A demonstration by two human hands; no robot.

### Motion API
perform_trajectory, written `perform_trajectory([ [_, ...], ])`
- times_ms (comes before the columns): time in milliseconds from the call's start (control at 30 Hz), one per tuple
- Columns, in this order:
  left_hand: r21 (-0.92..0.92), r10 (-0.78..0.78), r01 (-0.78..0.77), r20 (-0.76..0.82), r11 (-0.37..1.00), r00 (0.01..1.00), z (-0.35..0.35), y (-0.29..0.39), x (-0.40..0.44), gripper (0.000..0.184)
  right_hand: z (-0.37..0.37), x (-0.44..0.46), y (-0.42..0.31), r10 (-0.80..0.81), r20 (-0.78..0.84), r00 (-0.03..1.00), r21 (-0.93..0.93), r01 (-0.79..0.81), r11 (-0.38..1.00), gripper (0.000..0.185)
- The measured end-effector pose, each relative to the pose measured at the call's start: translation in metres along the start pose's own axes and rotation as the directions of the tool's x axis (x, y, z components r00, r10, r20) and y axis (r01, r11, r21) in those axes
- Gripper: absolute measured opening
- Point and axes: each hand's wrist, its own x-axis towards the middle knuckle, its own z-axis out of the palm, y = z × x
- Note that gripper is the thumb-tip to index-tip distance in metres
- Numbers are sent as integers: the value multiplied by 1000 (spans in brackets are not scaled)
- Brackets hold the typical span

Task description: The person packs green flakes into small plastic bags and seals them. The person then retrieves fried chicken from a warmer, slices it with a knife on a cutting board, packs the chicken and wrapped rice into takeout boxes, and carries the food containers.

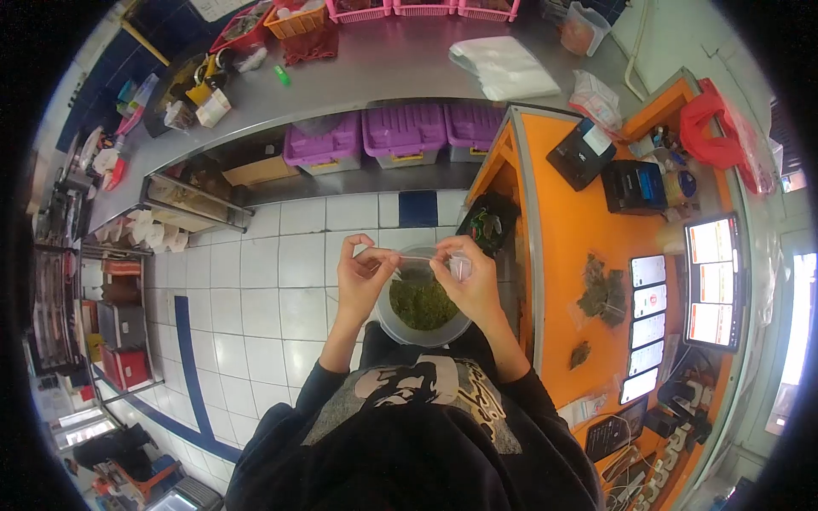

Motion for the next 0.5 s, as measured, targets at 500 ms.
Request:
perform_trajectory([
  [500, 128, 191, -205, 112, 970, 975, 10, 28, 7, 53, 19, 2, -30, -139, -105, 985, 85, 149, 985, 23],
])
